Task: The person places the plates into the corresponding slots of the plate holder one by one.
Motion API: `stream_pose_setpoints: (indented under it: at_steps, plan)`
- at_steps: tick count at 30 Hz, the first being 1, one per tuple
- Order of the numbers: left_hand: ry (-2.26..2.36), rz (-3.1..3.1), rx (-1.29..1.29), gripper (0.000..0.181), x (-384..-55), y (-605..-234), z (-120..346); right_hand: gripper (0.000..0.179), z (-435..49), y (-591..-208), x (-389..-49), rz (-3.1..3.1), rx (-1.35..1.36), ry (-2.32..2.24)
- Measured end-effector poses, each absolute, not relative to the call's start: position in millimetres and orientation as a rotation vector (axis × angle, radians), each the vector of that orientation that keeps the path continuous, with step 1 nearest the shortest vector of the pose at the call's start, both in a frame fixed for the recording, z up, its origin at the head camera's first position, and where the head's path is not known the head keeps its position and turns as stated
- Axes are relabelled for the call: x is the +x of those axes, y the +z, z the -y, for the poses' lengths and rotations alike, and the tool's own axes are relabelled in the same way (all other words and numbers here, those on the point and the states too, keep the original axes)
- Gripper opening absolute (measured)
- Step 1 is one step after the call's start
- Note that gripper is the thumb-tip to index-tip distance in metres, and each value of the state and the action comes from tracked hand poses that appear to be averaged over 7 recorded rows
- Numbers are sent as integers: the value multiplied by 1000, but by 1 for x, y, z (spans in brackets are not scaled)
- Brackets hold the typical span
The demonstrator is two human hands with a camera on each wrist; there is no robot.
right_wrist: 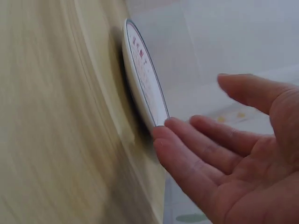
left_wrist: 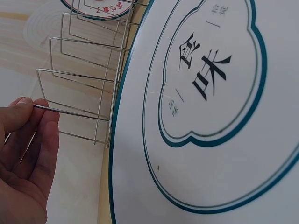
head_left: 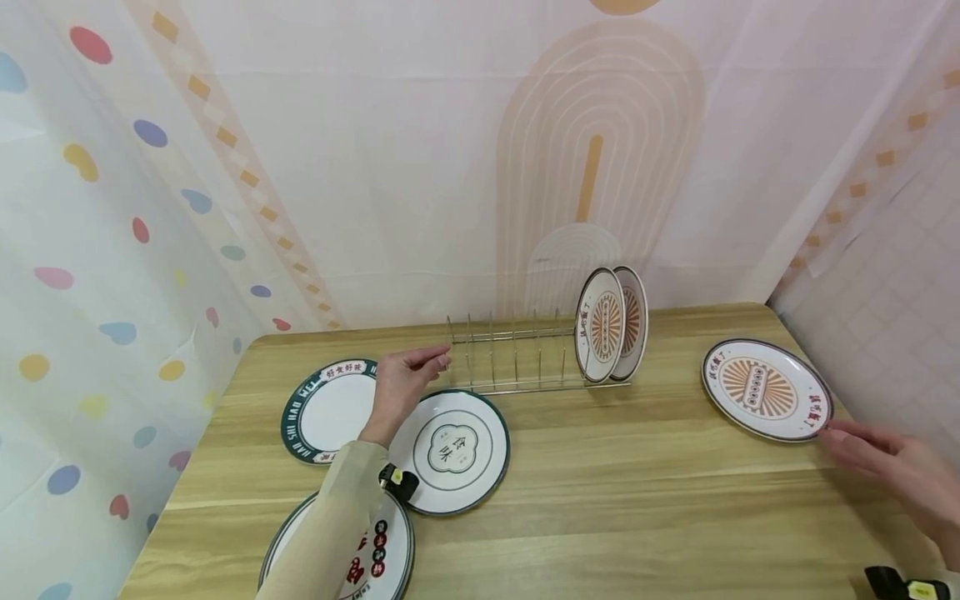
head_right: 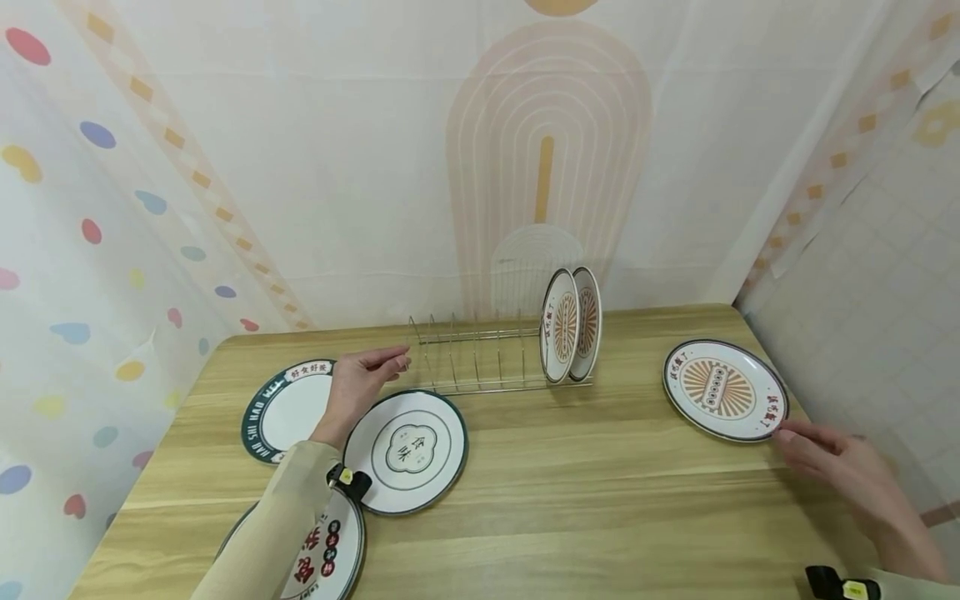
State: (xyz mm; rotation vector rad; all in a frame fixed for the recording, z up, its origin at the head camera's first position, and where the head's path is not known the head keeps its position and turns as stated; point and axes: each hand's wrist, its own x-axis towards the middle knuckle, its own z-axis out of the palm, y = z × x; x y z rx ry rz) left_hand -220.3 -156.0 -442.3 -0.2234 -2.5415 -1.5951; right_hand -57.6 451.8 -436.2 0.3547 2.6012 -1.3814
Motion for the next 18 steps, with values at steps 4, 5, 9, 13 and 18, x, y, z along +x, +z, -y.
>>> stream_pose_setpoints:
  at_steps: [4, 5, 9, 13, 18]
  plan:
    - [-1597, 2535, -209, 22, -219, -443, 157, 86, -456, -437, -61, -2523, 463, -1303]
    - [-1597, 2532, -210, 22, -219, -443, 157, 86, -456, -438, -61, -2510, 476, -1309]
    - [-1598, 2525, -204, 22, -219, -444, 158, 87, -458, -442, -65, -2449, 503, -1381]
    - [-1599, 2523, -189, 23, -218, -446, 159, 88, -458, -444, -72, -2417, 524, -1412]
    - [-1603, 2527, -182, 23, -218, -446, 158, 79, -456, -446, -81, -2399, 538, -1489]
